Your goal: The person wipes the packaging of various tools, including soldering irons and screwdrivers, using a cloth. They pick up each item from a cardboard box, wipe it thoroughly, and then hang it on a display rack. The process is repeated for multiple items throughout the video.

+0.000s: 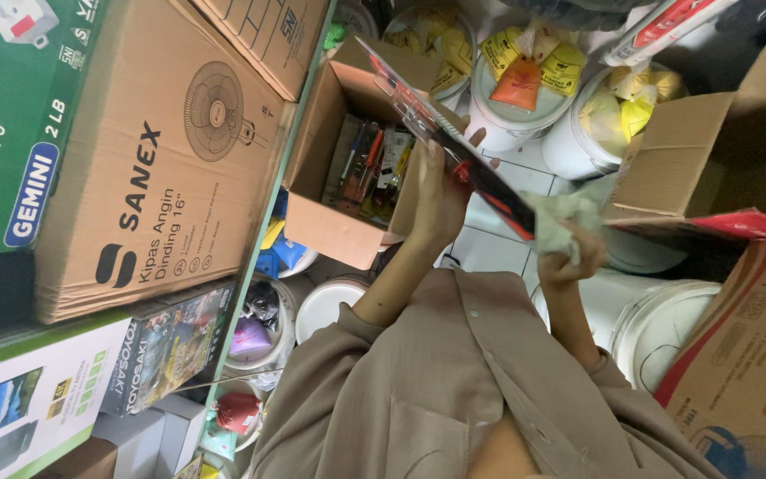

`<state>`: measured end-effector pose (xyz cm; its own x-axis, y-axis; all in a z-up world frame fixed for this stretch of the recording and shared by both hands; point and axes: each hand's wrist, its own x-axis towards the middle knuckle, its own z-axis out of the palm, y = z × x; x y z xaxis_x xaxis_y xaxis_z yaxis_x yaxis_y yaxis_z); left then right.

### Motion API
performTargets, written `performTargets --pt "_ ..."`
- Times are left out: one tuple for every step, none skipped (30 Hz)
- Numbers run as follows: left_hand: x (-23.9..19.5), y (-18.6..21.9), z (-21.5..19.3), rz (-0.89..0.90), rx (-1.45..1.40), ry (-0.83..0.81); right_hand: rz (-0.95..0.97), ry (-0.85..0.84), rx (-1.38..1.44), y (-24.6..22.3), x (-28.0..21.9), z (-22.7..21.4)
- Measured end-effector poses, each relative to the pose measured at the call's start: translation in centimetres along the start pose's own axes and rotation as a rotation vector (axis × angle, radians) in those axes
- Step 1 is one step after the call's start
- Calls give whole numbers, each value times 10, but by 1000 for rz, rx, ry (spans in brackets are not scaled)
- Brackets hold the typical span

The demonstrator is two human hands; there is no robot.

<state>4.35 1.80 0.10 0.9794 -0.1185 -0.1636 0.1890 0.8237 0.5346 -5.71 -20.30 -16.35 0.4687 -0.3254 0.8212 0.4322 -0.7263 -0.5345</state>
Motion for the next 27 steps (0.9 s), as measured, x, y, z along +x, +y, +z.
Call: performTargets --pt "4 4 2 -27 -27 2 -102 -131 -59 -4 4 -12" --pt "8 6 3 -55 -54 2 -207 -258 -117 -8 8 -17" --pt "10 9 1 -58 -1 -5 -145 -332 12 -13 13 -20" --pt "13 16 -2 -59 56 -15 -82 -401 143 -18 18 -22" --pt "14 21 -3 -61 112 -24 -19 -468 274 -24 24 -23" --pt "15 23 -2 -30 50 -71 140 -387 403 -32 30 -22" --pt "16 24 -1 1 -13 -118 299 -302 530 -41 37 -21" --pt "16 25 -1 31 -78 -162 459 -215 655 -51 46 -20" --pt "16 25 1 58 -110 -190 522 -194 724 -62 58 -21" --pt "16 24 2 83 -143 -218 587 -171 790 -73 70 -24" --pt "16 22 3 108 -177 -245 651 -147 855 -85 82 -25" --pt "14 17 6 125 -216 -261 689 -321 834 -99 90 -22" --pt "11 8 11 143 -255 -276 722 -496 809 -113 98 -20" --pt "9 3 12 161 -293 -293 470 -705 543 -125 103 -10" --pt "7 3 11 112 -301 -318 212 -891 268 -137 105 3" --pt "7 3 9 62 -310 -346 192 -863 276 -146 108 13" --pt "6 3 7 13 -319 -374 173 -835 284 -153 110 21" --pt "4 2 6 53 -237 -372 150 -809 295 -155 112 26" --pt "2 1 5 94 -155 -370 204 -752 314 -155 114 29" --pt "-2 1 4 133 -71 -365 260 -696 333 -154 114 32" --pt "-5 2 4 155 -27 -396 316 -638 353 -153 112 34" --pt "-9 -1 4 178 13 -427 335 -588 285 -148 110 36" --pt "-10 -3 2 200 54 -457 353 -538 218 -141 107 37" --pt "-9 -8 -1 187 222 -343 370 -489 150 -132 103 37" --pt "-7 -16 -3 171 388 -226 339 -472 125 -122 99 36" --pt "-5 -23 -8 153 554 -108 308 -452 100 -109 93 35" --pt "-3 -29 -13 160 522 -97 277 -432 76 -94 87 34"
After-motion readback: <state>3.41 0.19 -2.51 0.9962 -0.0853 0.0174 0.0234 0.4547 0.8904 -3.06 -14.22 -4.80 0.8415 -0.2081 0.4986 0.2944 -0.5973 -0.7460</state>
